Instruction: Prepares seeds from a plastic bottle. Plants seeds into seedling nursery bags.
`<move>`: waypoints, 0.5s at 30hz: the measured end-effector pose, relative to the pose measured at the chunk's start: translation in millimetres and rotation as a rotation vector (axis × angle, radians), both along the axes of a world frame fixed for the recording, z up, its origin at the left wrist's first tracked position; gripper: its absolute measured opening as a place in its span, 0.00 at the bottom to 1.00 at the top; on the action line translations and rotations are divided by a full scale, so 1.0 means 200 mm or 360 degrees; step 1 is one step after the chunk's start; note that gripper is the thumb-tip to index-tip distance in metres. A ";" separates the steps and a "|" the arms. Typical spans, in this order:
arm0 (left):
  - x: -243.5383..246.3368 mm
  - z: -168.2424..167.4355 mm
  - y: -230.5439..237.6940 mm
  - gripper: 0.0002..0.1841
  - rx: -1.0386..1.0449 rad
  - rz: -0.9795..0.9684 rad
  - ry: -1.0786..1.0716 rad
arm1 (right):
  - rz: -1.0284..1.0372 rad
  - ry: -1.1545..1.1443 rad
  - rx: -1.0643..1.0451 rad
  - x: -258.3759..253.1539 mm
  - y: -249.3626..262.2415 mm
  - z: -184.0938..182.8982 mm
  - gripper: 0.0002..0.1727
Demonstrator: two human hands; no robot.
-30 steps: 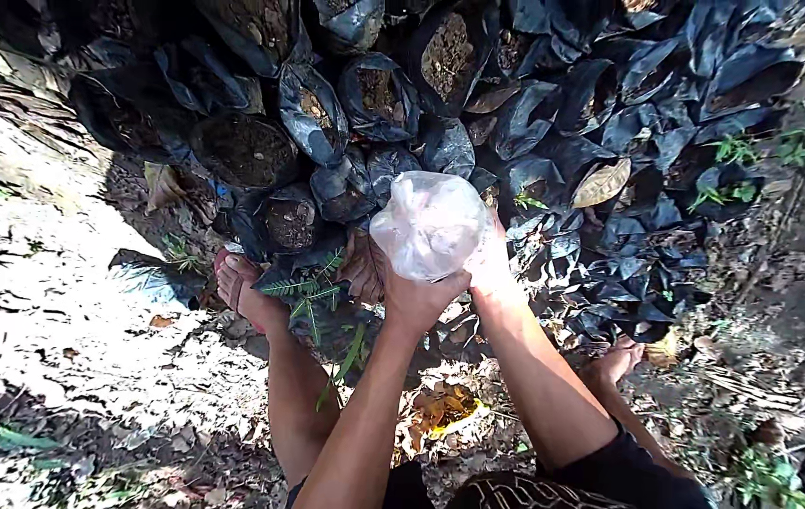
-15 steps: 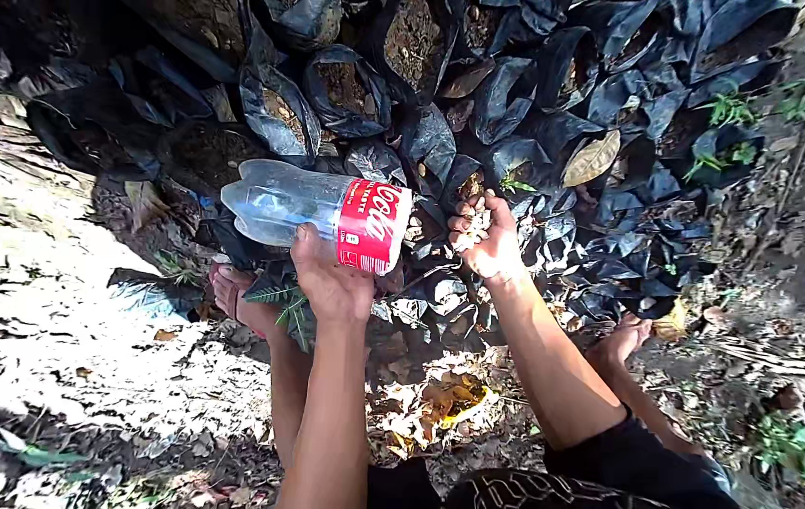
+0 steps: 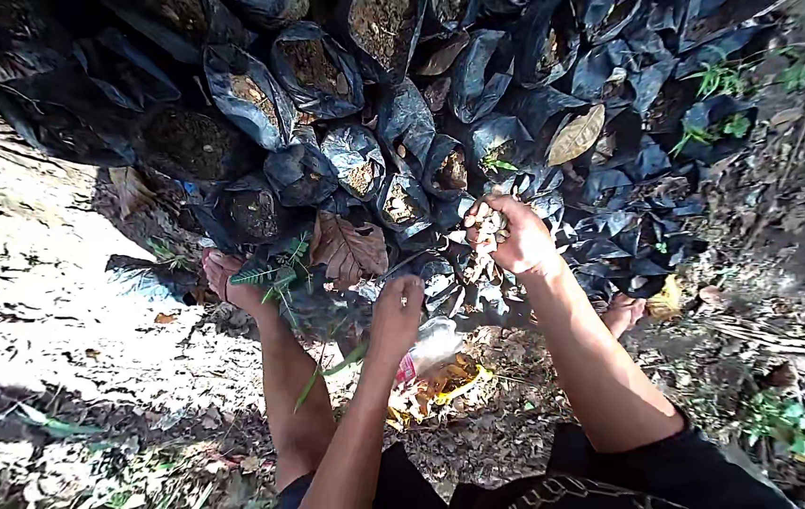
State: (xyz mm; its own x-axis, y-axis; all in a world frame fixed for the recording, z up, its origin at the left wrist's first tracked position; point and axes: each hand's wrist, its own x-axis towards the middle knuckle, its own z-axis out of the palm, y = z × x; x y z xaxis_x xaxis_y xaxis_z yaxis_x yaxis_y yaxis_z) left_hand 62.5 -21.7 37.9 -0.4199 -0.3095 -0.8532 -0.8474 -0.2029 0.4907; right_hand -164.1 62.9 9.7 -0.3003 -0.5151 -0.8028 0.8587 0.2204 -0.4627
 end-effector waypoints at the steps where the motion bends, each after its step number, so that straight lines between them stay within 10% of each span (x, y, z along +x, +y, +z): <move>1: -0.07 0.01 -0.02 0.22 -0.0024 0.0235 0.0092 | 0.0097 0.0032 0.0029 0.01 -0.02 0.02 0.21; 8: -0.35 0.00 -0.04 0.37 0.0720 0.1209 0.0582 | 0.1015 0.0629 0.0341 0.10 -0.14 0.22 0.15; 12: -0.38 -0.01 0.07 0.29 0.0782 0.1709 0.0833 | 0.1765 0.1061 0.0668 0.20 -0.24 0.35 0.13; 15: -0.36 -0.17 0.10 0.22 0.0816 0.1984 0.1201 | 0.1610 0.1740 0.0376 0.32 -0.08 0.18 0.17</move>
State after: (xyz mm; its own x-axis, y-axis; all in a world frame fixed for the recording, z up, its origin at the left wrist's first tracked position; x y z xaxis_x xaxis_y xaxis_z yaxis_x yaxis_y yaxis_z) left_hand -9.4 -1.0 3.3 -0.4944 -0.5296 -0.6893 0.3865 -0.8442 0.3714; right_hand -99.5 47.4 46.6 -0.3955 -0.7594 -0.5166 -0.4309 0.6502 -0.6258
